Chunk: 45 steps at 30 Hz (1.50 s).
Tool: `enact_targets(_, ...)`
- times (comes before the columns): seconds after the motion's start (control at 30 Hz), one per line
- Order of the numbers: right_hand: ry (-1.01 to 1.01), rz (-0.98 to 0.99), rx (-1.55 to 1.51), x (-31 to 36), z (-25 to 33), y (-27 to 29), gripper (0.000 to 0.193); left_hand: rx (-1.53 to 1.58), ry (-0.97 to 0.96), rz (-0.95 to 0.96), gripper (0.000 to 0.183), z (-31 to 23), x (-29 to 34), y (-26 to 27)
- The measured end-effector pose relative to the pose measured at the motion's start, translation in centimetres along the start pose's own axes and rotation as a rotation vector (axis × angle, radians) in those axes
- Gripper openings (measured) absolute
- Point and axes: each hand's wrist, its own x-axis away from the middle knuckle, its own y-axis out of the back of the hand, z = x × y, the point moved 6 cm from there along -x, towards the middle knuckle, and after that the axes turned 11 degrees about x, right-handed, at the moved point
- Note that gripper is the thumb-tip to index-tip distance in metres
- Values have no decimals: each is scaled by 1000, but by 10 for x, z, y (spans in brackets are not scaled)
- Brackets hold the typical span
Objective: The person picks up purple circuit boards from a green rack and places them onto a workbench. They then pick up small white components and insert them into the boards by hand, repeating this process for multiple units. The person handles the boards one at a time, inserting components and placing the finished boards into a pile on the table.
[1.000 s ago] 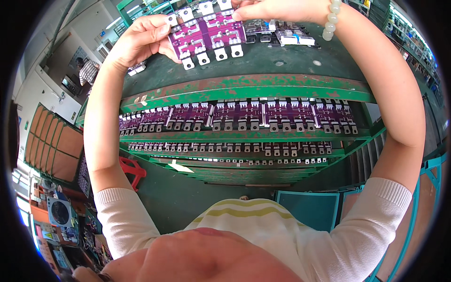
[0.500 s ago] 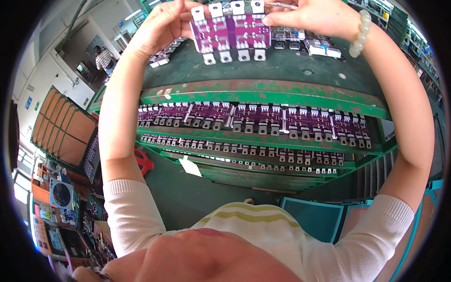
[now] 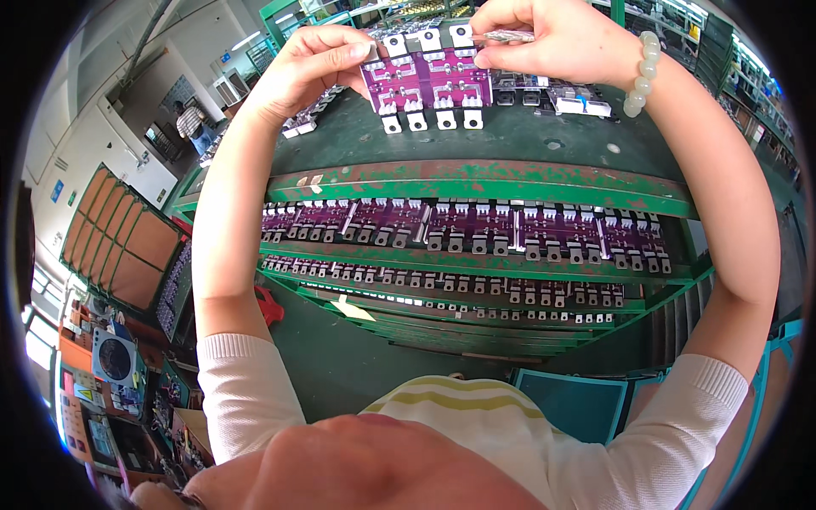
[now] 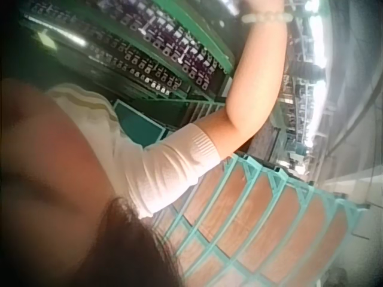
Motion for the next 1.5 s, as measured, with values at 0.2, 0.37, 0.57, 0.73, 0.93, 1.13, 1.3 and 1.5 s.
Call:
enact_targets(0.2, 5, -6, -10, -1, 4, 0, 21, -2, 24, -50, 23, -1, 1, -2)
enact_targets(0.37, 31, 37, -55, 0, 15, 3, 24, -20, 10, -39, 17, 1, -1, -4)
enact_targets(0.57, 106, -63, 16, 2, 25, 9, 27, -27, 55, -14, 29, -2, 1, -1)
enact_targets(0.73, 516, -370, 502, 10, 63, 23, 25, 4, 55, 45, 81, -6, 0, -13)
enact_targets(0.93, 907, -417, 1034, 31, 78, 17, 31, 78, 215, 115, 99, 0, 4, -27)
enact_targets(1.13, 1020, -492, 1081, 31, 82, 8, 34, 66, 112, 110, 79, 0, 5, -21)
enact_targets(1.3, 965, -488, 1027, 30, 82, 13, 34, 39, 95, 42, 79, -5, 6, -24)
enact_targets(1.5, 918, -468, 990, 27, 80, 14, 30, 6, 86, 18, 81, -5, 5, -22)
